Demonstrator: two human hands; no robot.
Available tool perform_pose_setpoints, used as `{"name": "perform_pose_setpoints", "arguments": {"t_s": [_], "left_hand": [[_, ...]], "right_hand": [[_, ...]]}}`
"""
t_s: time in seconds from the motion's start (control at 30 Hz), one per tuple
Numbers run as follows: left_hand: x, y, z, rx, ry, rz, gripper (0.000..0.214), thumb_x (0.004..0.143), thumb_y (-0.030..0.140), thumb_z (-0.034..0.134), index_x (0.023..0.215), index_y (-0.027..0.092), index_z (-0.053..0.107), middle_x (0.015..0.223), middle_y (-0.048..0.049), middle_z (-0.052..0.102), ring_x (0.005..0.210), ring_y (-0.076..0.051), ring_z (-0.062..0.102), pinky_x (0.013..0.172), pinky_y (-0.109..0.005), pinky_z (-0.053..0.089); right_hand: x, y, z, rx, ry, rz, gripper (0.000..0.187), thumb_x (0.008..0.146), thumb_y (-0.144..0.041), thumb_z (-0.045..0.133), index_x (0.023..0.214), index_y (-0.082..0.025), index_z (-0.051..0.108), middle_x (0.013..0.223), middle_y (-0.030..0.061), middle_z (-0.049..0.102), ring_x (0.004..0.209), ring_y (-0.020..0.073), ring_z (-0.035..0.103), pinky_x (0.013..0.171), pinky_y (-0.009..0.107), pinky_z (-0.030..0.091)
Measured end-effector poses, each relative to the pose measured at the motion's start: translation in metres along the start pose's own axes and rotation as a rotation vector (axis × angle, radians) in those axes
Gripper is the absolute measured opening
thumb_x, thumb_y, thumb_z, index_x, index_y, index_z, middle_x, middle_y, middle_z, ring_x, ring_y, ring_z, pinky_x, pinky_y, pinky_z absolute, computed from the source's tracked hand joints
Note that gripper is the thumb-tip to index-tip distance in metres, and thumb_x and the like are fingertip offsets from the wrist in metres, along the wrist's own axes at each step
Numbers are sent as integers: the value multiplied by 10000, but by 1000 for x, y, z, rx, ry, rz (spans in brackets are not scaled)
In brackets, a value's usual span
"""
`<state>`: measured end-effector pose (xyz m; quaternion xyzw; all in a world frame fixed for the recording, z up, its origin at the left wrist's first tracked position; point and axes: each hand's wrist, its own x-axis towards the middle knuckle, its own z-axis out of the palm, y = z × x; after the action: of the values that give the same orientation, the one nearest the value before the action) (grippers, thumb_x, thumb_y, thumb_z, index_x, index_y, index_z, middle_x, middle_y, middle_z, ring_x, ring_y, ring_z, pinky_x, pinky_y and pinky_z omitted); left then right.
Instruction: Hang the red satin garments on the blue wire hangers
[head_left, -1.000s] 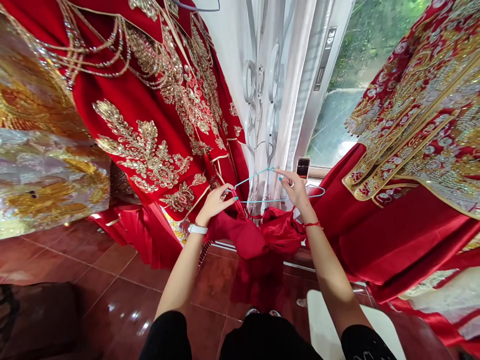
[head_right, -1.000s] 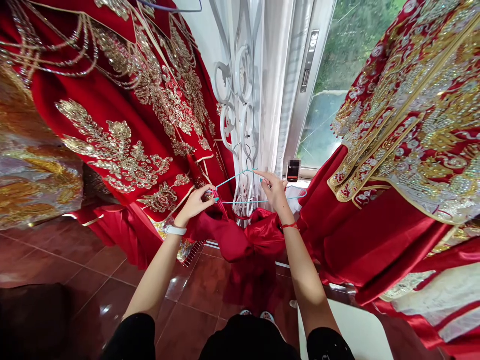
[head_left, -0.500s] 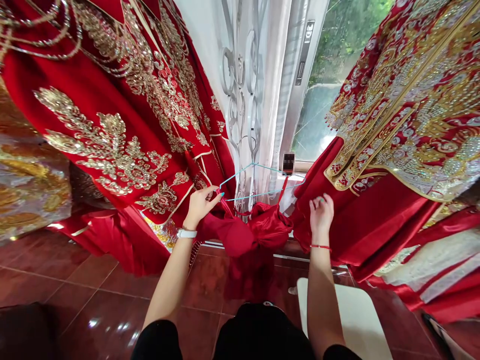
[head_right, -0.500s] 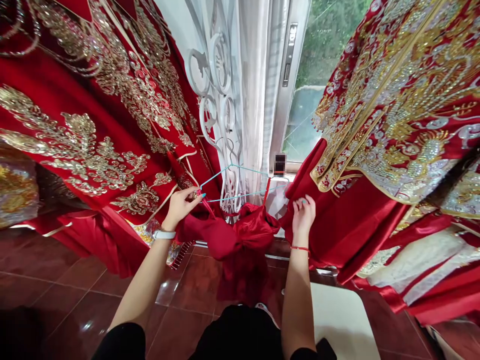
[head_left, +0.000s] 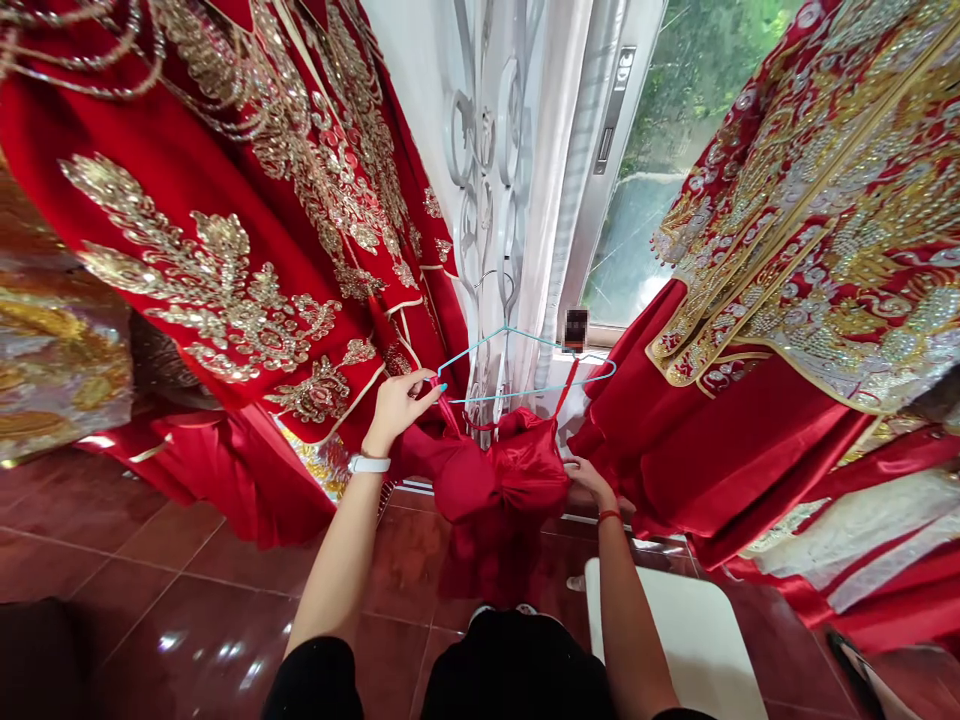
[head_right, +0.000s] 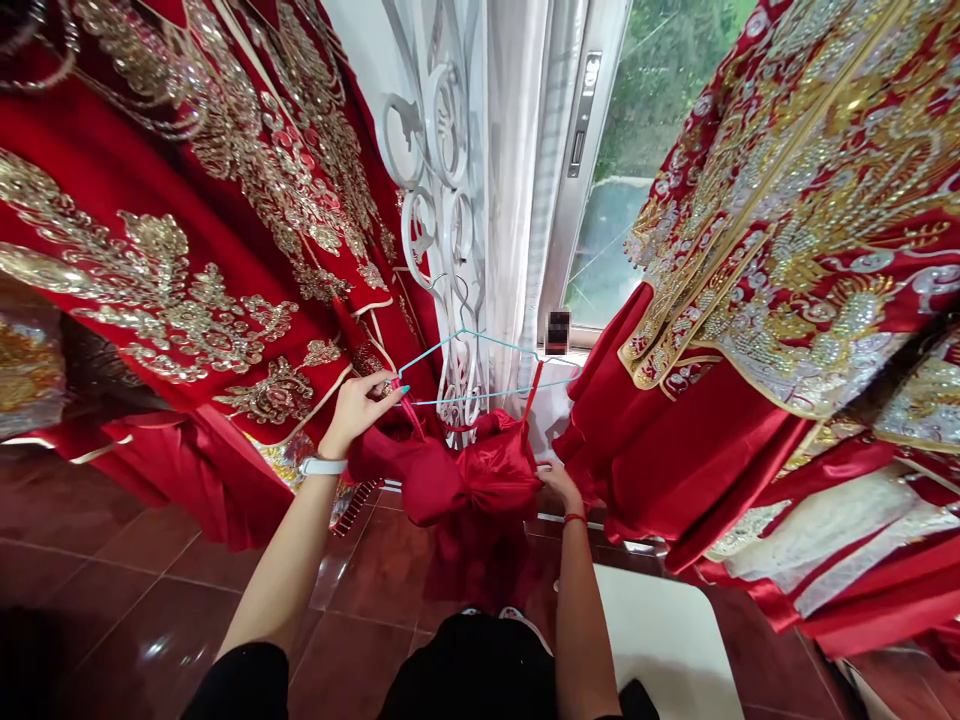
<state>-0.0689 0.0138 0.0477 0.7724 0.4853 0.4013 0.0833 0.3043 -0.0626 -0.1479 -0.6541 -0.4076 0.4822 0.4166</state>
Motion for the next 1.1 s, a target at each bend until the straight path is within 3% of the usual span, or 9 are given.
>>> {"name": "perform_pose_setpoints", "arguments": {"t_s": [0.13, 0.27, 0.4, 0.6, 0.7, 0.8, 0.93, 1.0, 1.1], "left_hand": [[0, 1, 2, -20, -8, -20, 286, 836, 460, 633, 896, 198, 732, 528, 60, 377, 520, -123, 363, 569, -254, 299], [1, 0, 7, -33, -3, -28, 282, 832, 452, 642, 900, 196, 738, 548, 54, 400, 529, -118, 359, 566, -250, 307], [0, 1, 10, -46, 1, -27, 272, 830, 444, 642, 884, 193, 732, 556, 55, 386, 529, -113, 343, 567, -248, 308], [-1, 4, 9, -63, -8, -32, 298, 834, 473, 632, 893, 196, 727, 549, 57, 363, 532, -120, 347, 572, -248, 306], [-2, 3, 8, -61, -8, -28, 308, 830, 482, 626, 888, 196, 721, 546, 60, 355, 525, -120, 336, 578, -252, 303], [-3, 1, 9, -51, -6, -19, 302, 829, 476, 624, 887, 194, 718, 557, 54, 377, 531, -121, 338, 575, -253, 295], [-3, -1, 9, -43, -12, -8, 307, 835, 472, 627, 902, 187, 720, 558, 58, 369, 534, -115, 331, 569, -247, 292], [-3, -2, 9, -39, -13, -7, 308, 840, 471, 629, 900, 183, 721, 549, 64, 353, 526, -110, 322, 565, -243, 291], [-1, -3, 9, -34, -11, -10, 303, 840, 465, 636, 888, 179, 721, 544, 67, 350, 517, -103, 322, 561, -240, 292]], "right_hand": [[-7, -1, -35, 26, 119, -8, 190, 544, -298, 718, 688, -187, 661, 536, -4, 625, 458, 143, 536, 473, 263, 429], [-11, -5, -57, 57, 251, -67, 247, 588, -429, 718, 617, -196, 641, 540, 22, 627, 516, 179, 578, 525, 297, 465], [-9, -16, -62, 111, 380, -170, 317, 621, -516, 669, 598, -201, 639, 620, 46, 671, 629, 199, 621, 618, 310, 489], [-22, -52, -61, 177, 554, -420, 298, 689, -492, 658, 628, -201, 675, 672, 68, 718, 669, 215, 635, 674, 332, 488], [-34, -71, -60, 177, 536, -486, 291, 713, -486, 660, 639, -205, 667, 648, 53, 700, 666, 210, 623, 666, 327, 479], [-43, -85, -55, 224, 416, -476, 275, 683, -462, 714, 626, -202, 643, 591, 9, 631, 590, 158, 548, 599, 286, 432], [-44, -95, -50, 352, 285, -461, 333, 659, -487, 760, 812, -195, 717, 717, 19, 688, 655, 159, 582, 653, 284, 464], [-42, -98, -52, 248, 352, -477, 335, 682, -504, 732, 816, -197, 720, 731, 33, 695, 681, 180, 597, 683, 306, 474], [-39, -107, -58, -195, 624, -430, 222, 746, -404, 659, 805, -205, 738, 728, 54, 689, 688, 204, 593, 686, 321, 438]]}}
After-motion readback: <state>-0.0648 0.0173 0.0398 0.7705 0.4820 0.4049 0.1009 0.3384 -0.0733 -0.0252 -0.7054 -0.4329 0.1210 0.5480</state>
